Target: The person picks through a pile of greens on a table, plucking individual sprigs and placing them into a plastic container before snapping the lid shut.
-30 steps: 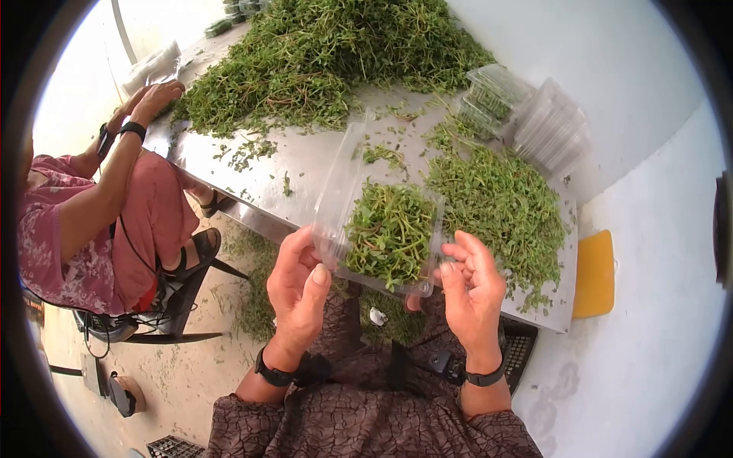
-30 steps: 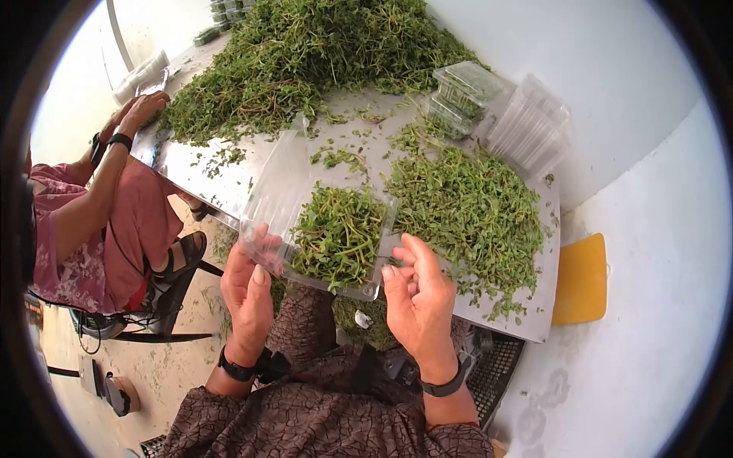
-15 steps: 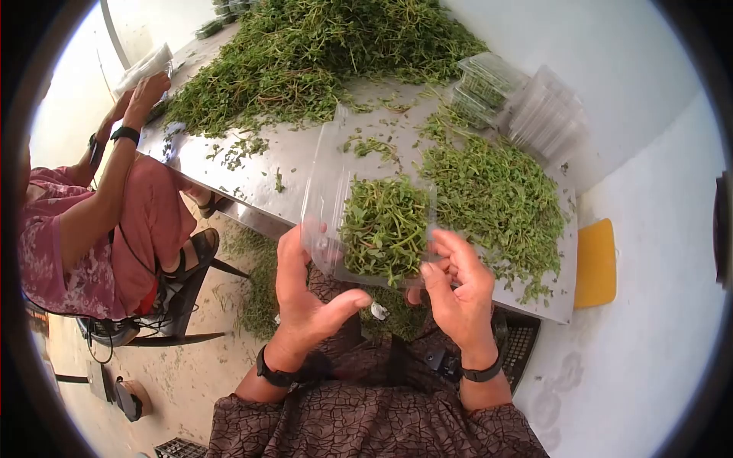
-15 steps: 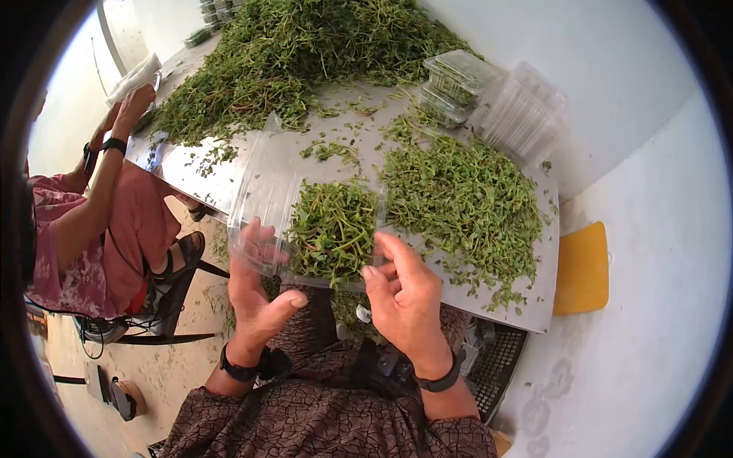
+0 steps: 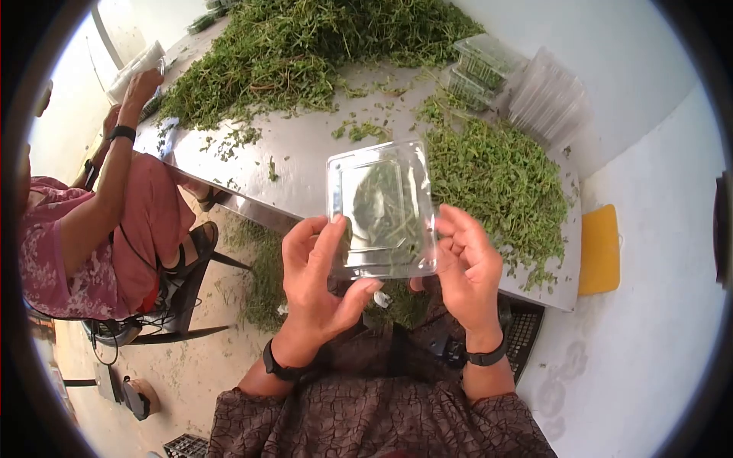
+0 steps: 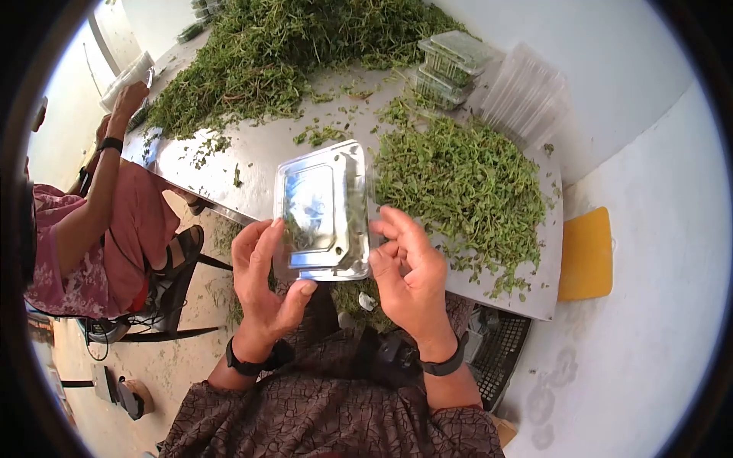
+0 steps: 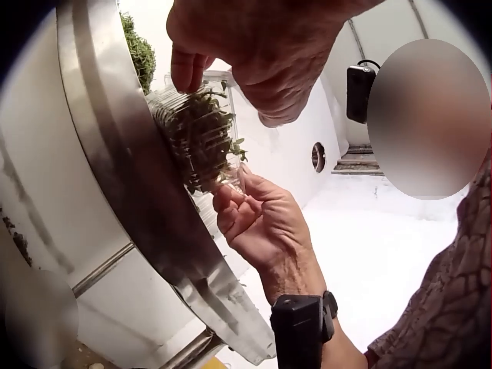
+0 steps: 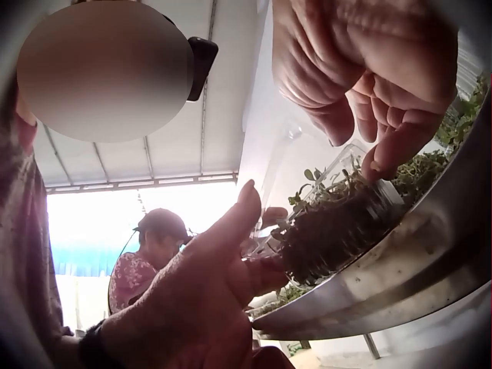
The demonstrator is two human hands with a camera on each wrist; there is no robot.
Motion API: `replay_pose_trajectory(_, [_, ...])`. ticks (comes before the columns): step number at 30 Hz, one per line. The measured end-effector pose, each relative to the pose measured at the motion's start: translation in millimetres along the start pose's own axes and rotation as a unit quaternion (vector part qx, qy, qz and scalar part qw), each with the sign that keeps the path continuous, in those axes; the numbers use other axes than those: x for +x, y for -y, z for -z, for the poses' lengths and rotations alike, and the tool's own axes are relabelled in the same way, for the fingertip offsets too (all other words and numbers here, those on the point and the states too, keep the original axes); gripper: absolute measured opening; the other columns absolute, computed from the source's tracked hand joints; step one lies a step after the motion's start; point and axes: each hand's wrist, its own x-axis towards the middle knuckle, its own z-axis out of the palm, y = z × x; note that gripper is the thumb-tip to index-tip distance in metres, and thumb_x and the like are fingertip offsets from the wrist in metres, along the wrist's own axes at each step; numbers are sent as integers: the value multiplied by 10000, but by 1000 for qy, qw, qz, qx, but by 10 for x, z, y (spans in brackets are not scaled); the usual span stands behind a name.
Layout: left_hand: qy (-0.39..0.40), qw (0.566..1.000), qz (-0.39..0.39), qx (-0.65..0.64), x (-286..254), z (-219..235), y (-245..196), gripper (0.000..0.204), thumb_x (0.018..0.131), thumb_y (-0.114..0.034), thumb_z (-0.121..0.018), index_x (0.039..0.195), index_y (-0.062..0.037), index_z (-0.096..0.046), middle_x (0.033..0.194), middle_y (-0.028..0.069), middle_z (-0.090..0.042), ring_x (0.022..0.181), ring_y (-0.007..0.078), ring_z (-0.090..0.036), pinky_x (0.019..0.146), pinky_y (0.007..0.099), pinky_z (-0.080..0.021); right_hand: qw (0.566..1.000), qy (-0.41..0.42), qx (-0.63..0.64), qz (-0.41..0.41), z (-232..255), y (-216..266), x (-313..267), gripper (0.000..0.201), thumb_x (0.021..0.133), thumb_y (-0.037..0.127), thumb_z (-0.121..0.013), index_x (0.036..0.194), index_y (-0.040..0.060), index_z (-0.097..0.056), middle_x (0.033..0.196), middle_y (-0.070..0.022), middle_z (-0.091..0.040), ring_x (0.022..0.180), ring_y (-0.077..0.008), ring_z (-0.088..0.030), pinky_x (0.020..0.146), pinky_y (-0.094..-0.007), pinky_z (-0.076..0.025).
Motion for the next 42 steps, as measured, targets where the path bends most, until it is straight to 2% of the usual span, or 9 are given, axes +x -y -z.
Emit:
replay_pose_trajectory(6, [-17,999,-49,14,47,-16,8,706,840,-354,-751,1355,51,-489,1243,212,-455,1032,282,-560,820,367,-517,993,67,-96,19,127,77,-127,613,825,90,-733,1365,-27,-467,1186,-178,-641,807,-119,-598,702,-269,-509])
replay_pose_trajectory(11, [-27,999,22,-36,1,-28,0,729,910,-491,-618,1373,52,-466,1193,216,-518,1013,285,-549,811,365,-498,981,15,-162,103,-23,66,-115,697,738,103,-800,1342,-35,-481,1260,-218,-591,1097,-286,-621,843,-363,-526])
replay_pose_trajectory(18, [-33,999,16,-4,-31,-25,12,732,946,-557,-513,1379,31,-473,1252,198,-497,984,227,-533,774,332,-479,981,-7,-192,25,-186,68,-98,633,733,87,-786,1284,-39,-501,1211,-245,-598,1074,-361,-621,912,-406,-493])
replay_pose_trajectory(21, [-25,1000,-15,-4,-19,-25,22,731,885,-461,-661,1368,53,-467,1224,229,-490,1028,297,-557,830,365,-502,977,-28,-211,29,-231,57,-55,600,735,96,-788,1256,-32,-518,1151,-223,-628,1033,-352,-638,878,-402,-507])
replay_pose_trajectory(23, [-24,999,-41,1,-6,-42,20,723,844,-393,-734,1356,48,-478,1246,225,-469,1037,300,-558,842,370,-504,979,-36,-194,43,-247,3,-32,609,765,40,-778,1289,-25,-474,1150,-141,-637,986,-167,-625,844,-303,-509])
replay_pose_trajectory(26, [-20,998,-54,14,-7,-58,-12,716,801,-310,-794,1345,42,-489,1261,221,-454,1041,300,-560,843,373,-509,982,-60,-181,8,-282,106,-13,631,729,108,-805,1262,-16,-491,1062,-206,-656,957,-319,-667,821,-385,-526])
replay_pose_trajectory(34, [-11,999,-52,12,-16,-68,-21,731,744,-230,-844,1335,31,-503,1277,220,-426,1064,319,-556,863,390,-514,998,4,-54,-25,19,146,-120,665,774,-34,-684,1384,-20,-419,1189,-164,-608,921,-173,-609,726,-283,-502])
replay_pose_trajectory(36, [-11,999,-46,12,-22,-79,-23,731,730,-214,-855,1328,26,-510,1276,219,-423,1068,324,-557,871,396,-515,993,32,-46,-105,98,207,-148,650,773,-50,-668,1374,-29,-423,1198,-163,-590,909,-157,-593,700,-245,-482])
replay_pose_trajectory(42, [-13,1000,-26,3,-24,-92,-75,734,695,-193,-880,1303,25,-531,1262,207,-422,1059,313,-563,850,388,-525,974,51,79,-206,86,202,-149,257,918,91,-624,1145,-23,-583,889,-65,-662,711,-75,-588,614,-216,-477])
